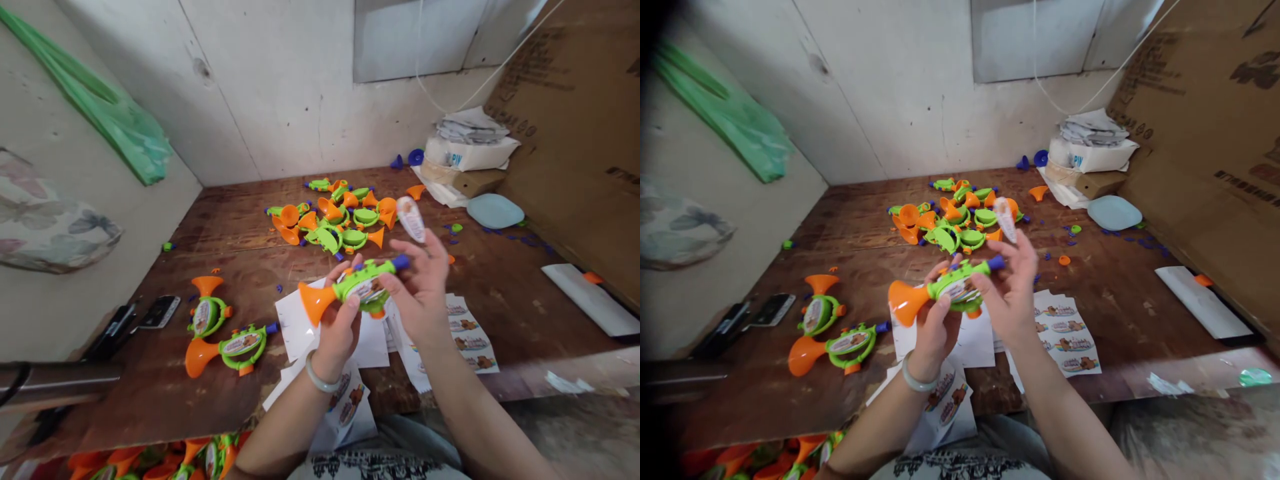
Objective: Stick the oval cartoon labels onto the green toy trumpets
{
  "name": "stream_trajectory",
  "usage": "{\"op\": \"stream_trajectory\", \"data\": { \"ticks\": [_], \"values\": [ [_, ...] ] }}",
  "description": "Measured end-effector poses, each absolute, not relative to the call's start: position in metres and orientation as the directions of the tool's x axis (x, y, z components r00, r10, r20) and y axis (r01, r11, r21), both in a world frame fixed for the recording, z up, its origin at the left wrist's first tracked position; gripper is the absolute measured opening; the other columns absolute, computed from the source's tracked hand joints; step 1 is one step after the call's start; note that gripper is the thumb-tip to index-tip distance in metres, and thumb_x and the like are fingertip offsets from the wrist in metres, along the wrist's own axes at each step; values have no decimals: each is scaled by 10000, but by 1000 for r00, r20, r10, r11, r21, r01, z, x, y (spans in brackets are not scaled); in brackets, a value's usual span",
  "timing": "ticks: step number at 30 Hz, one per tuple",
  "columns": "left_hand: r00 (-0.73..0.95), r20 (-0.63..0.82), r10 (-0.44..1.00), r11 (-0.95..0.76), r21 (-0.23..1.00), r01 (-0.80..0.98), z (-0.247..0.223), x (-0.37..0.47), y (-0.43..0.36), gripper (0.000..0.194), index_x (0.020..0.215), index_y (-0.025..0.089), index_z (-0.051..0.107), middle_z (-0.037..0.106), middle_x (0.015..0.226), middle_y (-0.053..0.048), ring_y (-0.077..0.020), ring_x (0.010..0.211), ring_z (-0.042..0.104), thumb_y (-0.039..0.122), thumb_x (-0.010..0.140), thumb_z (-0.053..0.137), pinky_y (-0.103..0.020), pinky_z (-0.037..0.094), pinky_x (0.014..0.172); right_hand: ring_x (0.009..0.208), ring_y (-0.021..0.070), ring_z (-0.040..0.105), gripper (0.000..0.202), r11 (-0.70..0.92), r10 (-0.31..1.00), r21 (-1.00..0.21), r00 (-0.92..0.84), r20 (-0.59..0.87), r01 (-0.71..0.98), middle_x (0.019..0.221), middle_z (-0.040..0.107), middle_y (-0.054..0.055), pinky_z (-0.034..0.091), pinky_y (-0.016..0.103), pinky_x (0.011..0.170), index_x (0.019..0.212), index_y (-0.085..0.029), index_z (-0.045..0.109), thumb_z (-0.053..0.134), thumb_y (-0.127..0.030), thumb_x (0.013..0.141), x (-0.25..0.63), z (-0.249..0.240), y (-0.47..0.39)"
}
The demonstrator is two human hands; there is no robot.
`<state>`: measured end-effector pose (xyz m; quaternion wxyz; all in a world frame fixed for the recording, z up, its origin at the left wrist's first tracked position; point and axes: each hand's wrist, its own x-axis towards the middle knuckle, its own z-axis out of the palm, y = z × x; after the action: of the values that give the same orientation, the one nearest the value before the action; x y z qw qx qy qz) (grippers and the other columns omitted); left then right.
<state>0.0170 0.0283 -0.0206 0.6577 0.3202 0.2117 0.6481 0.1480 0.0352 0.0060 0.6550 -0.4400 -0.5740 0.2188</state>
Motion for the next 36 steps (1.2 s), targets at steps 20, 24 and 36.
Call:
{"op": "stream_trajectory", "data": {
  "ticks": [20,24,36],
  "values": [
    [173,235,956,-95,811,-577,-54,11,36,584,1395,306,652,575,1590,-114,-340,1439,576,326,847,855,-520,492,1189,524,75,504,114,288,914,-957,308,263,-36,739,666,-36,443,184,462,930,-233,723,808,-274,866,162,0,20],
    [185,249,951,-74,761,-644,-46,11,34,555,1331,315,667,618,1550,-107,-337,1416,604,323,818,879,-527,512,1166,600,116,594,139,222,942,-974,250,225,39,738,690,-16,505,222,519,895,-225,722,811,-303,822,163,1,21],
    [176,305,936,-135,772,-621,-43,8,29,534,1370,302,632,587,1580,-114,-333,1464,562,305,877,837,-554,443,1234,616,114,619,92,247,940,-967,226,256,67,732,692,-24,536,221,556,905,-227,724,775,-265,839,159,1,20]
  ]
}}
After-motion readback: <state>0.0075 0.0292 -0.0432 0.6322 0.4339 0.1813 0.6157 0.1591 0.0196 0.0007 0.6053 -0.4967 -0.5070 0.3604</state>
